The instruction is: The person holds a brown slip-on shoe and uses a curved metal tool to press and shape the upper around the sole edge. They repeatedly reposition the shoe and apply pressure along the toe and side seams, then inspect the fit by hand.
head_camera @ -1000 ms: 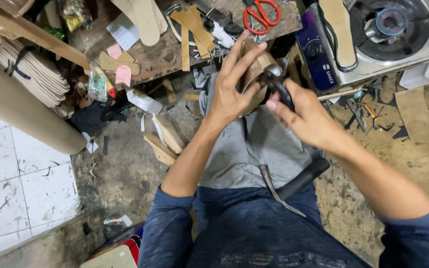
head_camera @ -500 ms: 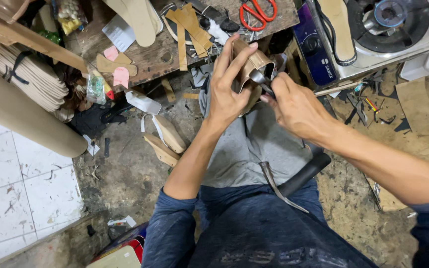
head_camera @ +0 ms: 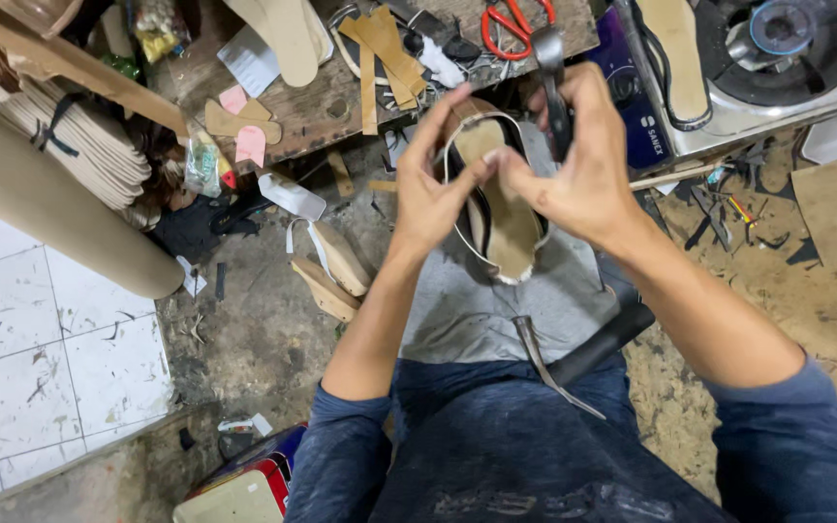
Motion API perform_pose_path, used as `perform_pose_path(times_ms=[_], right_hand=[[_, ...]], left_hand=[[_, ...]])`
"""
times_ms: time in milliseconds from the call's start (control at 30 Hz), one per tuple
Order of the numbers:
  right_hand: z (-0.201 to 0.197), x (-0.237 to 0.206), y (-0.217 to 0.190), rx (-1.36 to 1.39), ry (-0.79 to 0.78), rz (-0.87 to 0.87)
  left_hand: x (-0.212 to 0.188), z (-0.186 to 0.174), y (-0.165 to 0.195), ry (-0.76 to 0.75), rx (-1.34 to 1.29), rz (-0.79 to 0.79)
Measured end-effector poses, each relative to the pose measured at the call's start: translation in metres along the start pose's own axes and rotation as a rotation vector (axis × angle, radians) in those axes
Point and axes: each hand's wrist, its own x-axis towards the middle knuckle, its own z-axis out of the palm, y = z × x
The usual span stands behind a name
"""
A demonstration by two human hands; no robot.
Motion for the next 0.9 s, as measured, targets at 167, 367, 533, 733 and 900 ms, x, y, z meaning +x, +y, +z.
perform_pose_path(times_ms=[167, 367, 533, 733, 900], right_hand=[[0.015, 0.002, 0.016, 0.083, -0.053, 0.089], [0.025, 0.001, 0.010, 0.080, -0.031, 0.230], [0.011, 0.019, 0.005, -0.042, -0.086, 0.041], [-0.021, 0.011, 0.006, 0.595, -0.070, 0.360], [-0.016, -0.032, 0.030, 0.746, -0.177, 0.586]], left_hand=[[-0.014, 0.014, 0.020, -0.028, -0.053, -0.116], [-0.011, 0.014, 0.024, -0.044, 0.031, -0.021], [-0.011, 0.017, 0.009, 0.053, 0.062, -0.049], [-0.021, 0.005, -0.035, 0.429, -0.435, 0.053], [-0.052, -0.013, -0.062, 0.374, 0.211, -0.058]])
